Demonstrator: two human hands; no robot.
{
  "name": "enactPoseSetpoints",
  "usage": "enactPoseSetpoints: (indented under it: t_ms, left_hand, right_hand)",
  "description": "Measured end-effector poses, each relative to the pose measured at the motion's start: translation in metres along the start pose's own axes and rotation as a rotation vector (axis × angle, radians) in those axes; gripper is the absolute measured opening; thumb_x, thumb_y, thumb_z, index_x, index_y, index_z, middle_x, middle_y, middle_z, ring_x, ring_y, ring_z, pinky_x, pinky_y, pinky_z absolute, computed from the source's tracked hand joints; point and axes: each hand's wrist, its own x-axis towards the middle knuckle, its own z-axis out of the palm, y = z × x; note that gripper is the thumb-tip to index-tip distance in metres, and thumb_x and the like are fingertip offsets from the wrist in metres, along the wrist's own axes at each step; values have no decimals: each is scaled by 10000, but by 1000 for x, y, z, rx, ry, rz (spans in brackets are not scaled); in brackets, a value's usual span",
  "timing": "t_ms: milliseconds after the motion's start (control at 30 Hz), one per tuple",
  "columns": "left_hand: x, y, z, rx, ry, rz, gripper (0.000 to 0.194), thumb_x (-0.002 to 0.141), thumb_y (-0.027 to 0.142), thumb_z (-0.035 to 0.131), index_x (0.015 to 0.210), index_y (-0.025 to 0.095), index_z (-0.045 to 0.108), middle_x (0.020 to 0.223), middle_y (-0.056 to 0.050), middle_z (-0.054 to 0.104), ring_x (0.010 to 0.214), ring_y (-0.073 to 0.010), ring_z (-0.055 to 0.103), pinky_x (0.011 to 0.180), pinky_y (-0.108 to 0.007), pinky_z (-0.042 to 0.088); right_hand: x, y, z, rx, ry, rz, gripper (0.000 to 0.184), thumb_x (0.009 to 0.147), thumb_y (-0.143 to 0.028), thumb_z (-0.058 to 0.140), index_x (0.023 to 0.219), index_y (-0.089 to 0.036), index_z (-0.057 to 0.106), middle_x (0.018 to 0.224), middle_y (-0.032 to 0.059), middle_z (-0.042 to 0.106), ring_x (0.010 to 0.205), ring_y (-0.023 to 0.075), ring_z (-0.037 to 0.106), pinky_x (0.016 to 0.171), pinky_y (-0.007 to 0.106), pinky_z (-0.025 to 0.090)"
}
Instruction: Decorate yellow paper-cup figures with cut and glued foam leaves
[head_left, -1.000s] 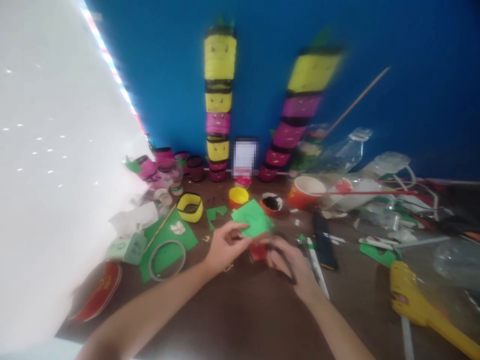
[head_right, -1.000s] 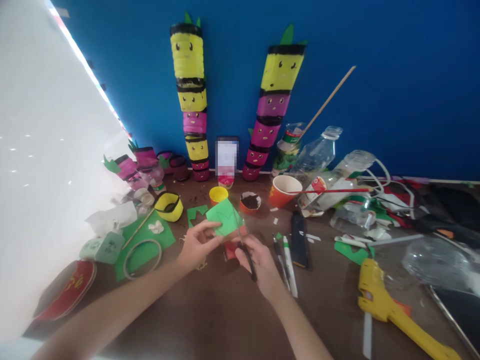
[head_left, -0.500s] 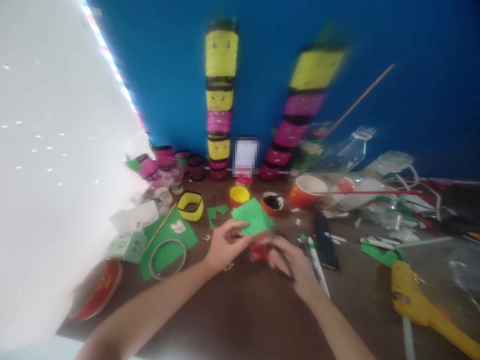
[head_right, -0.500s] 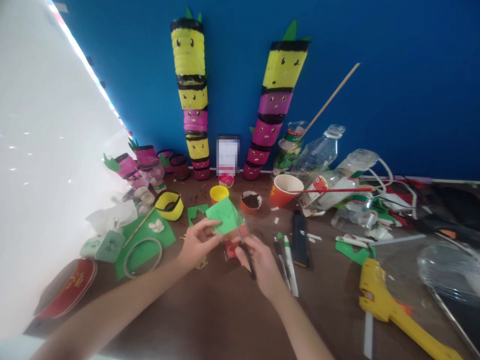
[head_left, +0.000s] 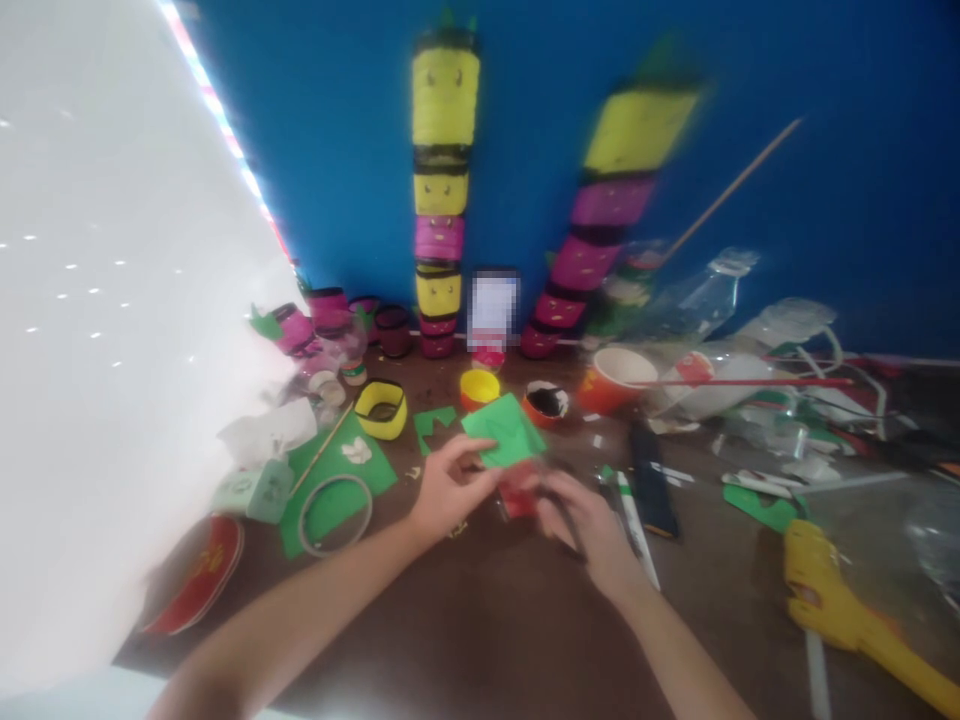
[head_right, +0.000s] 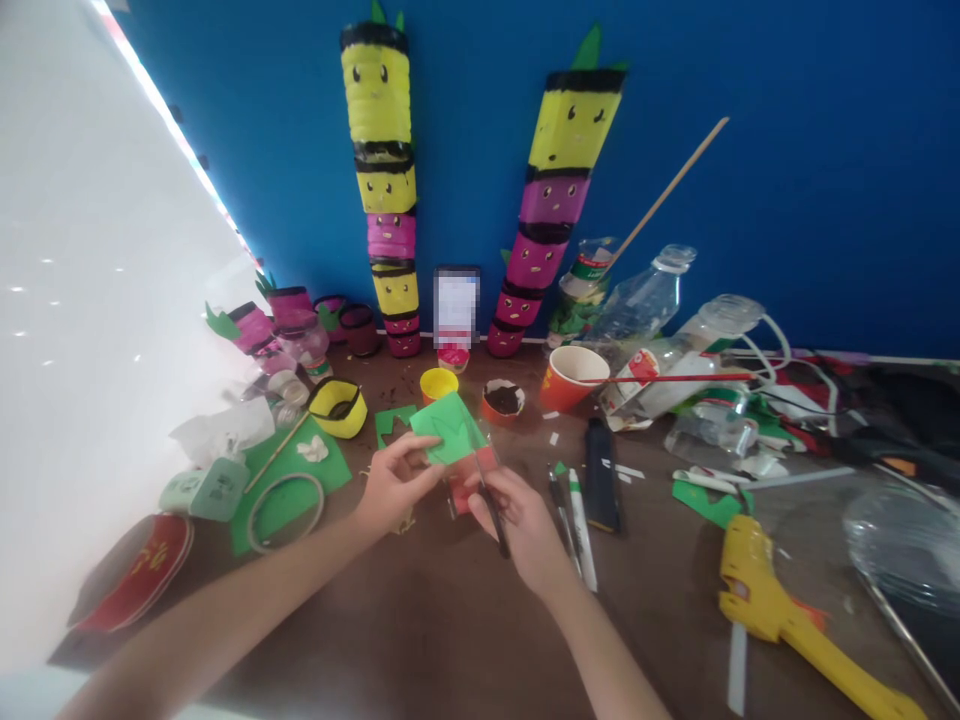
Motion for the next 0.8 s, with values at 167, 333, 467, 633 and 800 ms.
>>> enactPoseSetpoints:
  t_ms: [167, 333, 467, 633, 800]
  left_hand:
    - [0, -1, 0, -20, 4, -8, 303, 684, 318, 717, 936, 157, 668, 857, -48, 589, 729, -112, 559, 697, -239, 492]
    - [0, 1, 1, -41, -1, -18, 299, 686, 315, 714, 937, 161, 663, 894, -58, 590, 765, -124, 571, 712, -247, 501]
    - [-1, 2, 2, -55, -4, -24, 295, 685, 311, 715, 933, 162, 661, 897, -58, 594, 756, -122, 573, 709, -250, 503]
    - [-1, 4, 2, -56, 3, -28, 301, 677, 316, 722, 928, 162, 665, 878, -52, 593, 730, -115, 563, 678, -238, 496]
    - [-1, 5, 2, -51, 6, -20, 283, 680, 295, 720, 926, 166, 668, 841, -36, 579, 702, -99, 547, 655, -220, 479]
  right_hand:
    - [-1, 9, 0, -12, -31, 0, 343, 802, -512, 530, 822, -177, 598, 837, 34, 543, 761, 155, 597, 702, 256, 503]
    - [-2, 12, 0, -31, -22, -9, 327, 803, -501, 535, 825, -181, 601, 852, 43, 546, 775, 159, 591, 700, 256, 502]
    - [-3, 12, 1, -32, -1, 3, 325, 795, -495, 547, 828, -178, 606, 840, 32, 537, 698, 136, 576, 634, 241, 495]
    - [-2, 9, 1, -47, 15, -13, 326, 792, -500, 548, 818, -181, 610, 819, 29, 543, 718, 144, 583, 656, 245, 498]
    - [-2, 13, 0, -90, -9, -21, 289, 820, -463, 529, 837, -185, 607, 862, 38, 553, 736, 143, 577, 655, 240, 488]
